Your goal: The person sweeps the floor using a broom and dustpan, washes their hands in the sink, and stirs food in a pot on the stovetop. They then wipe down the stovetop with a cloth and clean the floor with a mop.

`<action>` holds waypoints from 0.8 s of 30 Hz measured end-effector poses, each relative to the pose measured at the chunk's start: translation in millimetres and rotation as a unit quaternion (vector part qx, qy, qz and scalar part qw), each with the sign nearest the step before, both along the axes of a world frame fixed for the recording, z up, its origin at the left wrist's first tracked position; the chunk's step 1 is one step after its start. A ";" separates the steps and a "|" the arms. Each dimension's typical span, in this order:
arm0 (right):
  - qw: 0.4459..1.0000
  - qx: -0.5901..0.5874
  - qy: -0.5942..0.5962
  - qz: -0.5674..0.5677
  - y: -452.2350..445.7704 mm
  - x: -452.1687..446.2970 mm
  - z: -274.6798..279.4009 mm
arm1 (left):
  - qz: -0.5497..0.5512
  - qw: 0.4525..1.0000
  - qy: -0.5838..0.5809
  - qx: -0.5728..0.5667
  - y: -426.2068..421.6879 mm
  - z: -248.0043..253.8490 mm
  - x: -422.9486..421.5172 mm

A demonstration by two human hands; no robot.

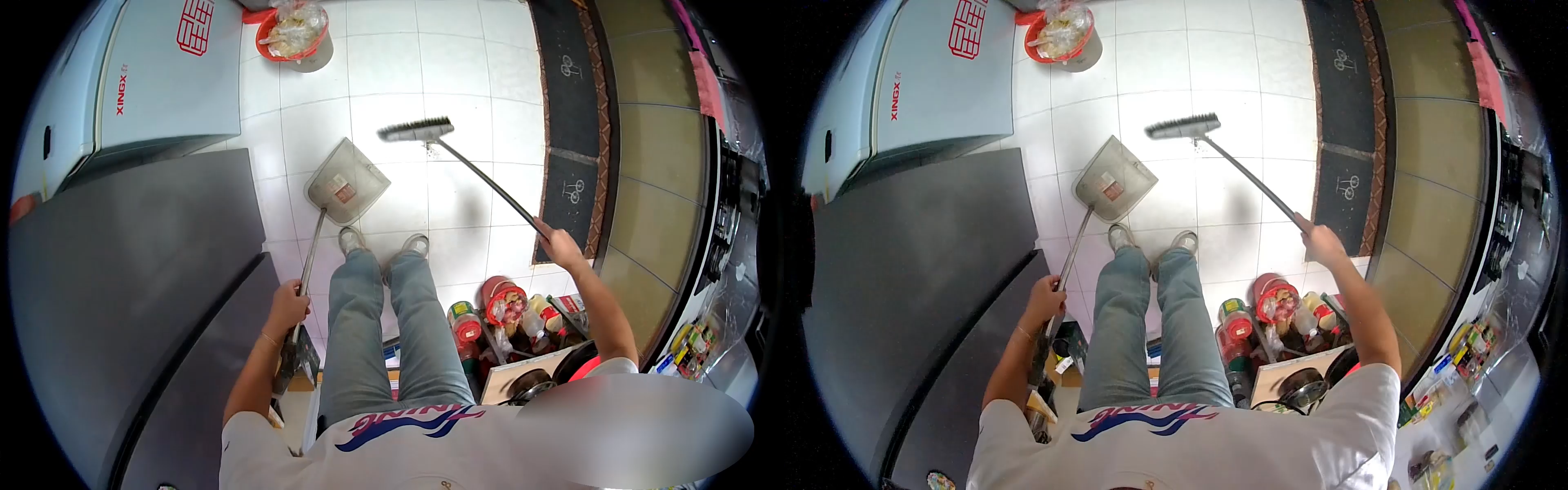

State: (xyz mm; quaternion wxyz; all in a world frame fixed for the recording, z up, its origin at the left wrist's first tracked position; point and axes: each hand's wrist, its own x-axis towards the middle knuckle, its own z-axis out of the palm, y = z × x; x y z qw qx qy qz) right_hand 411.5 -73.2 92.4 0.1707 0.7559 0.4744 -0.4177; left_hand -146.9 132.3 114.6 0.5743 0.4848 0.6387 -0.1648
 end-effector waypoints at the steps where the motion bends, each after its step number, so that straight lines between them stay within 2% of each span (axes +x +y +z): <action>1: 0.997 0.065 0.020 -0.029 3.6 -7.6 -6.2 | -0.001 1.000 0.001 0.003 -1.7 -2.8 -0.7; 8: 0.989 0.146 -0.037 0.002 203.9 -69.6 -97.3 | -0.027 0.999 0.007 0.041 -8.8 -12.6 -3.9; 10: 0.990 0.134 -0.048 0.006 263.4 -97.7 -104.0 | -0.017 0.999 0.006 0.051 -9.0 -16.2 -9.7; 12: 0.990 0.125 -0.056 0.018 293.2 -113.3 -107.4 | 0.014 1.000 0.010 0.001 -6.3 -12.6 -8.1; 15: 0.989 0.100 -0.043 0.100 292.0 -117.8 -109.0 | 0.038 0.999 0.016 0.001 -2.4 0.8 -4.9; 18: 0.980 0.099 -0.055 0.165 231.6 -84.1 -82.4 | 0.037 0.999 0.010 -0.008 0.2 3.2 -12.5; 21: 0.987 -0.007 -0.051 0.154 190.3 -58.5 -26.4 | 0.029 0.999 -0.003 0.026 -2.5 -6.3 -25.8; 22: 0.986 -0.007 -0.054 0.159 179.5 -49.9 -19.3 | 0.034 0.999 -0.006 0.026 -1.1 -4.9 -25.4; 24: 0.992 0.070 0.019 0.099 169.2 -40.9 -6.7 | 0.037 0.998 0.006 0.042 -0.2 -0.1 -21.7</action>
